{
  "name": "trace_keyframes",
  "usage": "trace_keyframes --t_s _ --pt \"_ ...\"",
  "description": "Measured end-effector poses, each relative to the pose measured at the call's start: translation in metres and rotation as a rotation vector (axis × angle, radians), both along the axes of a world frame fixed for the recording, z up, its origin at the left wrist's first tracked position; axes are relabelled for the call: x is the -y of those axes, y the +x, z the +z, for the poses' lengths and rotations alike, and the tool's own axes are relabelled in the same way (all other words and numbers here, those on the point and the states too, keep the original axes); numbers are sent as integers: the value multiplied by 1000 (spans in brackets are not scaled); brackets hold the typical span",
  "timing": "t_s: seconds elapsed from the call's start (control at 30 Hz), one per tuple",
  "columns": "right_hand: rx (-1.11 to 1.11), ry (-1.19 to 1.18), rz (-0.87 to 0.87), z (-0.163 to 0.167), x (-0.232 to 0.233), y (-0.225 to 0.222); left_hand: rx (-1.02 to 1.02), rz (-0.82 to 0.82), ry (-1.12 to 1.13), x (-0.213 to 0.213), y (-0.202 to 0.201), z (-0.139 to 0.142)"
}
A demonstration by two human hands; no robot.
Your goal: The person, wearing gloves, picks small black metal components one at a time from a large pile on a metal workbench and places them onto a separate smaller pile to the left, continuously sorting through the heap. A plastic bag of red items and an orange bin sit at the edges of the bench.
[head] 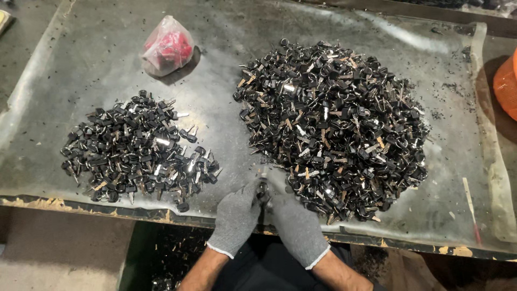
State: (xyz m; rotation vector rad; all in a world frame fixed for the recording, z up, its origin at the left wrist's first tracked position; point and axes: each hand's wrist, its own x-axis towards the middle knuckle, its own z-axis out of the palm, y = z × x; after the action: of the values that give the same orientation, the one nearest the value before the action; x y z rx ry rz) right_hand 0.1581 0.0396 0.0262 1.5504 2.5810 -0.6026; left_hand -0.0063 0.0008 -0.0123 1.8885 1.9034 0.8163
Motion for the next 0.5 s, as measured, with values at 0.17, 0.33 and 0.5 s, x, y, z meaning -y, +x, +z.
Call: trace_keyframes --t_s 0.17,0.33,0.5 --pt "-99 18 -39 -16 10 -3 55 -45 24 4 2 2" --pt "-111 -363 104 -8 -30 5 81 -52 103 6 2 8" --pt "-126 -348 -123 -6 -25 10 42 45 142 10 4 8"
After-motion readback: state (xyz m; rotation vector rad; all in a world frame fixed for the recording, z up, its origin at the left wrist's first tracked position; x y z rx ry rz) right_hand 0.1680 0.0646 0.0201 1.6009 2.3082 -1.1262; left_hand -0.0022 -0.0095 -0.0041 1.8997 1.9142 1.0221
